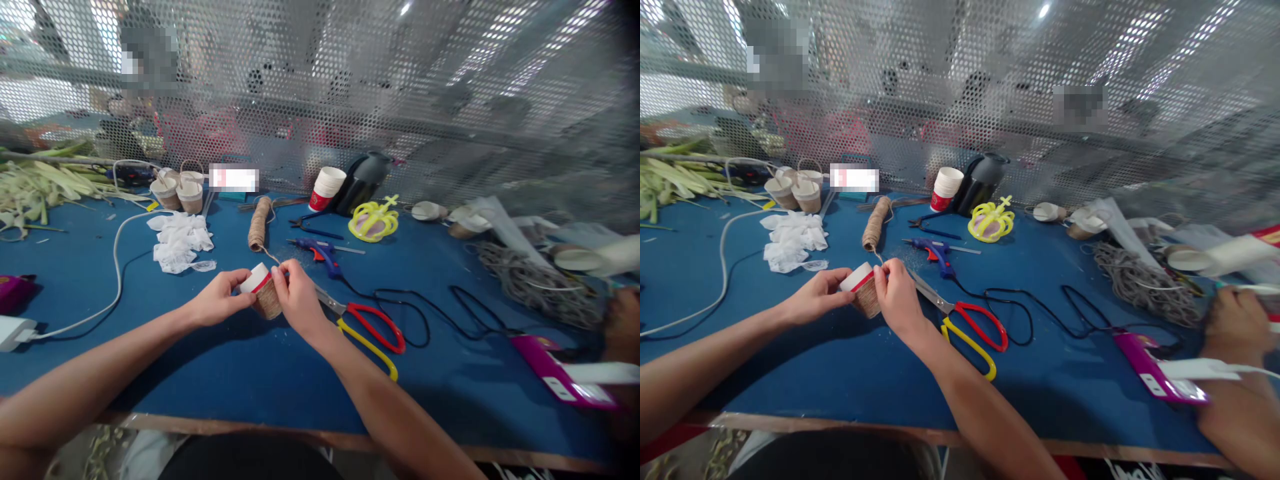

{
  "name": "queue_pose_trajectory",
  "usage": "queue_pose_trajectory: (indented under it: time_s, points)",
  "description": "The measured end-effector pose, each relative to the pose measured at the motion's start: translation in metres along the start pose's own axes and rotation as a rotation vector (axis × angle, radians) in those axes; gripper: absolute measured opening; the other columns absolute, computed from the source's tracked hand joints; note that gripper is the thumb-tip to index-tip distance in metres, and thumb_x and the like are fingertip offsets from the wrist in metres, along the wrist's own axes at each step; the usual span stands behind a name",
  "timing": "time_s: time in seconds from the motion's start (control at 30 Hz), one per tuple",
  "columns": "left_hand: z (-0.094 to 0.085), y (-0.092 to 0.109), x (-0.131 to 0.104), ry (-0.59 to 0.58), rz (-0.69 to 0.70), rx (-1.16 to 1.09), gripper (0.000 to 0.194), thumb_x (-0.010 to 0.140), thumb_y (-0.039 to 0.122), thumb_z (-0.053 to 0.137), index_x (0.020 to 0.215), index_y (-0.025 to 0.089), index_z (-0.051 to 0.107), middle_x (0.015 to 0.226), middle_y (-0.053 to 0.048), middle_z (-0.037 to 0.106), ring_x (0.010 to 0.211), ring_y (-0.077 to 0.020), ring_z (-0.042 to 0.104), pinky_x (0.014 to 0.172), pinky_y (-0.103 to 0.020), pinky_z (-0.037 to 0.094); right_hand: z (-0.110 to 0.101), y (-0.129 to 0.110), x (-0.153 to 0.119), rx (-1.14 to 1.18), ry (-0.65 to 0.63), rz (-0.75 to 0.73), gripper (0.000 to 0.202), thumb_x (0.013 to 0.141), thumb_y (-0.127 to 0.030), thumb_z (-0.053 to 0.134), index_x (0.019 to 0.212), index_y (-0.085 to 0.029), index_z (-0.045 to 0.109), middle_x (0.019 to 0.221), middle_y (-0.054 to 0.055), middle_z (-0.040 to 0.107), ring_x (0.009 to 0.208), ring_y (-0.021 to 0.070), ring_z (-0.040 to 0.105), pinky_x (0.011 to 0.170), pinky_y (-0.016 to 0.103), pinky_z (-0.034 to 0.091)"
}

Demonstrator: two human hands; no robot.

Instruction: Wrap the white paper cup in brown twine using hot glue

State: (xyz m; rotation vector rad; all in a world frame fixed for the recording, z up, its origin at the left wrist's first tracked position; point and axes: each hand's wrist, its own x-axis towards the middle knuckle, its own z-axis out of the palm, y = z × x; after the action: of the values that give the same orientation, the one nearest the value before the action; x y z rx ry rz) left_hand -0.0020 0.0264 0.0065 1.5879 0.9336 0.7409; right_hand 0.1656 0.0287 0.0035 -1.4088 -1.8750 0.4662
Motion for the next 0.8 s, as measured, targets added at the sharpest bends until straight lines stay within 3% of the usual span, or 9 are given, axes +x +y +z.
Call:
queue_pose_trajectory:
  time_s: [0.17, 0.33, 0.37, 0.43, 0.53, 0.57, 0.7, 0.8]
  points:
    - [-0.002, 0.005, 0.0, -0.058, -0.019, 0.007, 0.024, 0.072, 0.028, 0.058, 0.089, 0.011, 0.053, 0.078, -0.003, 0.059, 0.073, -0.0159, 0.054, 0.066, -0.026, 0.043, 0.0, 0.0, 0.0, -0.036, 0.013, -0.04, 0.016, 0.087, -0.032, 0.035, 0.074, -0.022, 0.037, 0.072, 0.004, 0.05, 0.068, 0.0177, 0.049, 0.064, 0.03, 0.038]
    - [-0.019, 0.025, 0.004, -0.237, -0.022, 0.104, 0.031, 0.073, 0.036, 0.06, 0.093, 0.012, 0.056, 0.083, -0.003, 0.06, 0.075, -0.0154, 0.053, 0.066, -0.026, 0.041, -0.001, -0.002, 0.001, -0.101, 0.033, -0.076, 0.017, 0.087, -0.031, 0.034, 0.074, -0.021, 0.036, 0.075, 0.006, 0.05, 0.07, 0.0187, 0.05, 0.066, 0.031, 0.039]
    - [-0.025, 0.029, 0.006, -0.213, -0.032, 0.078, 0.034, 0.073, 0.035, 0.059, 0.098, 0.013, 0.055, 0.087, -0.004, 0.061, 0.078, -0.0158, 0.054, 0.069, -0.027, 0.042, -0.001, -0.001, 0.001, -0.111, 0.032, -0.076, 0.017, 0.087, -0.032, 0.034, 0.074, -0.021, 0.037, 0.076, 0.006, 0.05, 0.07, 0.0187, 0.05, 0.065, 0.031, 0.039]
    - [-0.036, 0.033, 0.01, -0.028, -0.054, -0.009, 0.034, 0.075, 0.033, 0.057, 0.102, 0.013, 0.054, 0.09, -0.005, 0.062, 0.081, -0.0148, 0.055, 0.072, -0.027, 0.042, -0.001, 0.001, 0.002, -0.123, 0.031, -0.077, 0.018, 0.087, -0.032, 0.034, 0.074, -0.021, 0.037, 0.075, 0.005, 0.05, 0.07, 0.0182, 0.05, 0.065, 0.031, 0.039]
    - [-0.047, 0.034, 0.017, 0.279, 0.005, -0.111, 0.021, 0.073, 0.03, 0.058, 0.086, 0.014, 0.059, 0.077, -0.002, 0.063, 0.075, -0.0118, 0.056, 0.072, -0.025, 0.042, 0.001, 0.005, 0.004, -0.121, 0.047, -0.08, 0.018, 0.087, -0.032, 0.034, 0.073, -0.021, 0.038, 0.072, 0.004, 0.049, 0.067, 0.017, 0.049, 0.064, 0.029, 0.039]
    - [-0.048, 0.034, 0.019, 0.332, 0.022, -0.138, 0.019, 0.073, 0.03, 0.057, 0.082, 0.014, 0.06, 0.07, 0.0, 0.061, 0.069, -0.0107, 0.056, 0.07, -0.025, 0.042, 0.001, 0.006, 0.004, -0.12, 0.054, -0.081, 0.018, 0.087, -0.031, 0.035, 0.072, -0.021, 0.038, 0.072, 0.003, 0.049, 0.067, 0.0167, 0.049, 0.063, 0.029, 0.038]
    - [-0.04, 0.033, 0.027, 0.379, -0.027, -0.046, 0.018, 0.07, 0.032, 0.058, 0.069, 0.014, 0.059, 0.059, 0.0, 0.059, 0.058, -0.0101, 0.052, 0.06, -0.023, 0.041, 0.003, 0.006, 0.006, -0.145, 0.068, -0.106, 0.018, 0.087, -0.03, 0.035, 0.073, -0.02, 0.039, 0.071, 0.003, 0.049, 0.065, 0.016, 0.049, 0.062, 0.028, 0.038]
    - [-0.03, 0.031, 0.033, 0.295, -0.065, 0.113, 0.031, 0.077, 0.041, 0.048, 0.066, 0.014, 0.058, 0.058, -0.001, 0.058, 0.055, -0.0103, 0.05, 0.053, -0.022, 0.037, 0.002, 0.004, 0.006, -0.196, 0.08, -0.131, 0.018, 0.088, -0.031, 0.035, 0.074, -0.02, 0.04, 0.072, 0.004, 0.049, 0.063, 0.0158, 0.049, 0.059, 0.028, 0.037]
